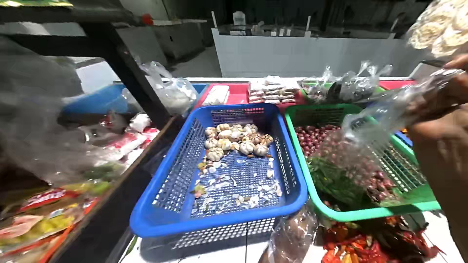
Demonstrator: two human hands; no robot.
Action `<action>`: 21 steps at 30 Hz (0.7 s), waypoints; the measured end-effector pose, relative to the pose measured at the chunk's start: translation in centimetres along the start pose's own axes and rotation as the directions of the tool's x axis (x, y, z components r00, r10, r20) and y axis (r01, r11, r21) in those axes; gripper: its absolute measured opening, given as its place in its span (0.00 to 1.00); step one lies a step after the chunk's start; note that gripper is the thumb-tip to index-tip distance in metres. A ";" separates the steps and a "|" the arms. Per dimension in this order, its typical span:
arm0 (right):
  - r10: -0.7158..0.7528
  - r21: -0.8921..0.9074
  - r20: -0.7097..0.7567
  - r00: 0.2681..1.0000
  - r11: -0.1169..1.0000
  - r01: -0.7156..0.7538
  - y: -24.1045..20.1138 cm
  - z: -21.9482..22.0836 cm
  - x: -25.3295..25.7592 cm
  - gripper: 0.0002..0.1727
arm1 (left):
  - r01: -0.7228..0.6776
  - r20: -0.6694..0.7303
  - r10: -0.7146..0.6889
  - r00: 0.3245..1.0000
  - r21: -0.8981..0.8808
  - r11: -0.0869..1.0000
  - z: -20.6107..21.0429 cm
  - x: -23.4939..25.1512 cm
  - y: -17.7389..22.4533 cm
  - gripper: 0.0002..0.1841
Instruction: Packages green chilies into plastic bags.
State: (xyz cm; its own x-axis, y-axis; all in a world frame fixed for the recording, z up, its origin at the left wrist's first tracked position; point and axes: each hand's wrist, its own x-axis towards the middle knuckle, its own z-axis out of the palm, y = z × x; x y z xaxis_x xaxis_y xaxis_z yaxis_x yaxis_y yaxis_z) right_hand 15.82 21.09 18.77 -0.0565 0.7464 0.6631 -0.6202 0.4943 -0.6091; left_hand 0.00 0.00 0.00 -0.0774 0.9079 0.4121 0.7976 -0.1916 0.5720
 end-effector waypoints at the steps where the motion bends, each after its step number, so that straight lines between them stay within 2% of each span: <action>1: 0.027 -0.039 -0.007 1.000 0.999 -0.027 0.0 -0.5 -0.9 0.21 | -0.032 -0.044 0.033 0.998 0.018 0.999 0.1 -0.1 -0.1 0.13; 3: 0.074 -0.067 -0.096 0.993 0.994 -0.081 0.2 -1.1 -2.2 0.20 | -0.056 -0.107 0.062 0.992 0.056 0.997 0.1 -0.1 -0.2 0.12; 5: 0.084 -0.200 -0.137 0.987 0.974 -0.110 0.1 -2.1 -3.0 0.19 | -0.091 -0.147 0.103 0.984 0.086 0.992 0.1 -0.1 -0.3 0.12; 7: 0.088 -0.460 -0.048 0.995 0.882 -0.100 -0.2 -3.8 -4.1 0.16 | -0.114 -0.155 0.124 0.980 0.073 0.991 -0.1 -0.2 -0.4 0.10; 9: 0.227 -0.671 -0.016 0.974 0.720 -0.179 -0.3 -5.0 -6.1 0.18 | -0.150 -0.149 0.146 0.978 -0.014 0.989 -0.4 -0.5 -0.8 0.10; 10: 0.334 -0.707 -0.063 0.940 0.650 -0.278 -0.1 -5.3 -7.0 0.23 | -0.210 -0.195 0.200 0.960 -0.033 0.977 0.2 -0.6 -1.8 0.09; 11: 0.426 -0.694 -0.145 0.893 0.599 -0.399 0.3 -5.2 -7.7 0.23 | -0.262 -0.241 0.241 0.940 -0.058 0.963 0.5 -0.6 -2.5 0.08; 13: 0.566 -0.624 -0.232 0.791 0.538 -0.568 1.1 -4.7 -8.5 0.12 | -0.294 -0.273 0.255 0.928 -0.112 0.949 0.6 -0.5 -2.9 0.07; 14: 0.611 -0.630 -0.183 0.770 0.528 -0.569 1.1 -4.4 -8.7 0.12 | -0.298 -0.275 0.252 0.928 -0.141 0.944 0.7 -0.5 -3.0 0.07; 17: 0.675 -0.764 0.058 0.736 0.505 -0.403 0.8 -3.5 -9.2 0.19 | -0.311 -0.263 0.244 0.933 -0.254 0.916 0.9 -0.7 -3.5 0.08; 19: 0.751 -0.818 0.095 0.654 0.433 -0.379 0.5 -3.0 -9.0 0.25 | -0.316 -0.228 0.241 0.943 -0.395 0.863 0.2 -0.4 -2.6 0.08; 21: 0.766 -0.827 0.129 0.629 0.433 -0.358 0.6 -3.2 -8.9 0.30 | -0.311 -0.189 0.247 0.950 -0.575 0.757 -1.5 0.3 -0.7 0.09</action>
State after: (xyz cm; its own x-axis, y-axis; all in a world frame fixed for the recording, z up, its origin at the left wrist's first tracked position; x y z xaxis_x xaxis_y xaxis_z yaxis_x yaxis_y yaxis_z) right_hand 18.48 16.20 11.12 -0.6117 0.7911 0.0067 0.3986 0.3155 -0.8612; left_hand -1.51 -0.19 0.78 0.0100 0.7451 0.6669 0.2840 -0.6416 0.7125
